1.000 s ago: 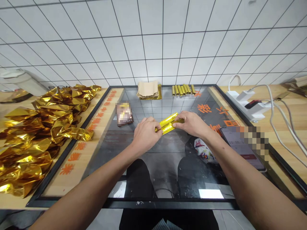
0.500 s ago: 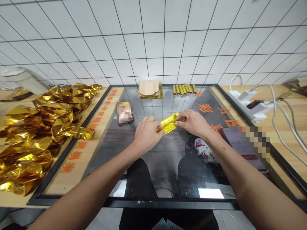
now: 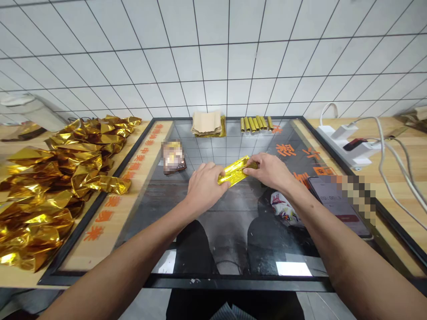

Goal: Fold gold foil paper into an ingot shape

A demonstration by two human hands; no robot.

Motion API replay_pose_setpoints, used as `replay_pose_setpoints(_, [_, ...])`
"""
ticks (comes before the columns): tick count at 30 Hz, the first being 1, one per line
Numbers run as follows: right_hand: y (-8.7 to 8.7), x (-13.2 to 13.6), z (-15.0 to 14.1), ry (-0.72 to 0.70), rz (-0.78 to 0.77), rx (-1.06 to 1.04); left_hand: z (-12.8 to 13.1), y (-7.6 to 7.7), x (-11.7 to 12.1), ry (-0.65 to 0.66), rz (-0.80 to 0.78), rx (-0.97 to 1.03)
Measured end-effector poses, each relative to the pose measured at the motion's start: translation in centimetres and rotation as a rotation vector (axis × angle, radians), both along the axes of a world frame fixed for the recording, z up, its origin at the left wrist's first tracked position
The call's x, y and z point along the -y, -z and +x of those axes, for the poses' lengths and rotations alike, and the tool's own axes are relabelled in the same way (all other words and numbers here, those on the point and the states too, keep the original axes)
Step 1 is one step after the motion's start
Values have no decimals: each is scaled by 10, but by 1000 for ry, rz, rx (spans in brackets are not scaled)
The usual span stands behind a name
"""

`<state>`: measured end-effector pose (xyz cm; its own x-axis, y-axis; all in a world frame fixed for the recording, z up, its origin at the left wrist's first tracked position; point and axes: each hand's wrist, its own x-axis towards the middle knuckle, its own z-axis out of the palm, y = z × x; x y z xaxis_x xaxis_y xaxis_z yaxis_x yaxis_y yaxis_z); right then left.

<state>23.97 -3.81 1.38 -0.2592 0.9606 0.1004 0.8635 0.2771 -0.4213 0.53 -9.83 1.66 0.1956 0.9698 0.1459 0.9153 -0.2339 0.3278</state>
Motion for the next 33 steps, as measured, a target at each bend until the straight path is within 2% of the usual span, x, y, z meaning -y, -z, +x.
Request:
replay_pose_setpoints(6, [-1,0,1,4,-11,-7,2,0,1,-7,20,-38])
replay_pose_setpoints(10, [1,-2,3,-42,7,-161,3,1,1,6,13,-1])
replay_pose_setpoints(14, [-2,-4,5,-101,126,-328,-1,1,-3,14,49,79])
replay_pose_setpoints(16, [-5,-4,8,-142,177,-339,-6,0,-5,24,151,15])
replay_pose_setpoints(19, [-8,-4,12,-221,205,-249,-12,1,-8,72,312,-182])
replay_pose_setpoints(21, [-7,-4,14,-286,182,-171,-14,2,-9,127,344,-272])
replay_pose_setpoints(27, [-3,-2,15,-445,128,-110,-14,8,-8,213,281,-303])
replay_pose_setpoints(33, [-3,-2,18,-492,104,-101,-14,7,-7,238,186,-236])
